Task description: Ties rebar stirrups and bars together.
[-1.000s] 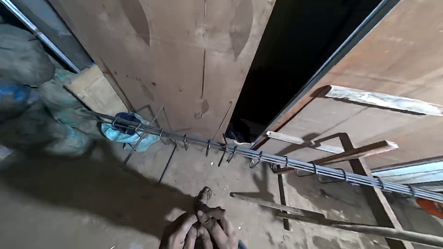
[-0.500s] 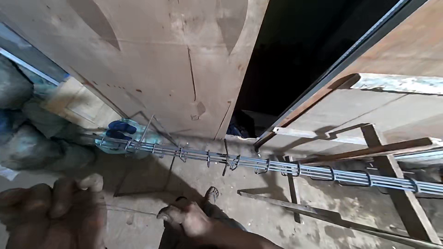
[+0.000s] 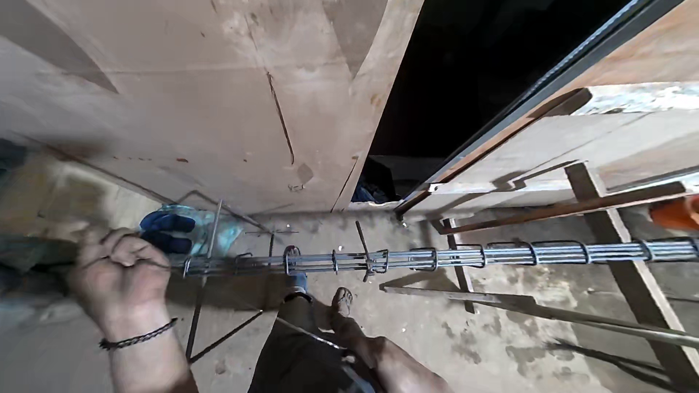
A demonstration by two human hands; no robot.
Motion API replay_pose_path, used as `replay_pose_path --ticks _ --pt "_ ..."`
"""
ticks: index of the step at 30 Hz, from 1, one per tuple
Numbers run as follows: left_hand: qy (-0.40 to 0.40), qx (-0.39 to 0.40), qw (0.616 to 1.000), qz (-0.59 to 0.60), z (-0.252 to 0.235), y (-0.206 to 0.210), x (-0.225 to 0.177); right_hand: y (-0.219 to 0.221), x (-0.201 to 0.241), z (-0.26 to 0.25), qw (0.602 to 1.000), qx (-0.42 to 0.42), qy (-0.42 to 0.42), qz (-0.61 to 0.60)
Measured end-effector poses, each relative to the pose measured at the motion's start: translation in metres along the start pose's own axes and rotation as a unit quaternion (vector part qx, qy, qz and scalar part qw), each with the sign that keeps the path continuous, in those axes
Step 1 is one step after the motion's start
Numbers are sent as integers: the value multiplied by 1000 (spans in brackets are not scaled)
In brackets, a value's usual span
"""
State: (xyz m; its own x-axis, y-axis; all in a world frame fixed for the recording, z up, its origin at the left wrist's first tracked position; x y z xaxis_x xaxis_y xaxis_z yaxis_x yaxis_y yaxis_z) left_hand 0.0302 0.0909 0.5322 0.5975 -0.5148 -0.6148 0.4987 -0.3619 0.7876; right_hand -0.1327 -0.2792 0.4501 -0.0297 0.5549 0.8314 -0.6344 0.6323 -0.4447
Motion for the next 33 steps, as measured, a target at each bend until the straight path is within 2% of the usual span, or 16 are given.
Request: replay_pose_path --ticks 2,4,6,8,11,13,16,20,21,22,25,26,27,29,31,33 --pt "-54 -14 998 -19 -18 4 36 11 2 -7 986 -94 74 114" --pt "-93 -23 994 -45 -33 -1 68 19 -2 -20 963 -180 119 164" --pt "-116 -5 988 -97 -39 -9 101 24 -19 -39 942 -222 162 191" --pt "-148 7 978 -144 -31 -21 127 22 -34 -59 946 -160 232 159" --pt "-231 16 953 -196 1 -49 150 25 -28 -97 956 -32 292 -21" --pt "-293 45 923 -245 25 -71 160 32 -10 -135 953 -45 283 -102" --pt "-355 132 867 -324 46 -103 166 45 6 -189 948 -113 267 -129" --pt "-343 275 801 -406 33 -143 173 68 2 -220 933 -162 312 -73" --pt "-338 319 768 -440 24 -154 176 72 1 -223 928 -157 337 -37" --pt "-326 381 717 -484 15 -167 181 76 0 -224 917 -142 372 2" --pt "-255 585 485 -598 -7 -205 201 85 -7 -226 880 -68 463 87" --pt "-245 621 406 -624 -11 -215 207 91 -12 -226 873 -52 473 102" --pt "-240 645 345 -639 -14 -223 212 97 -16 -226 871 -41 478 109" --pt "-243 679 284 -632 -19 -234 222 108 -23 -229 867 -20 484 118" --pt "-274 709 267 -593 -25 -240 233 113 -26 -232 861 -1 493 127" --pt "-291 728 267 -560 -30 -247 242 115 -26 -234 854 9 504 130"
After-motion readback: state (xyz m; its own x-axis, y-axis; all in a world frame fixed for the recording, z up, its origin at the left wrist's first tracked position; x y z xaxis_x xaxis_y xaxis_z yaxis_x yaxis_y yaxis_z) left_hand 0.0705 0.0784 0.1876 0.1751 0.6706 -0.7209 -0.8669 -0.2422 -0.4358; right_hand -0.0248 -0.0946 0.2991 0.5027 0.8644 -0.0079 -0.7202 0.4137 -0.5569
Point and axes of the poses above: each hand's wrist, its own z-axis away from the middle knuckle, its own y-axis out of the palm, x = y × z, the point moved 2 cm from there along -z, towards the middle knuckle, and after that the axes turned 14 degrees about y, right-handed, at the moved point
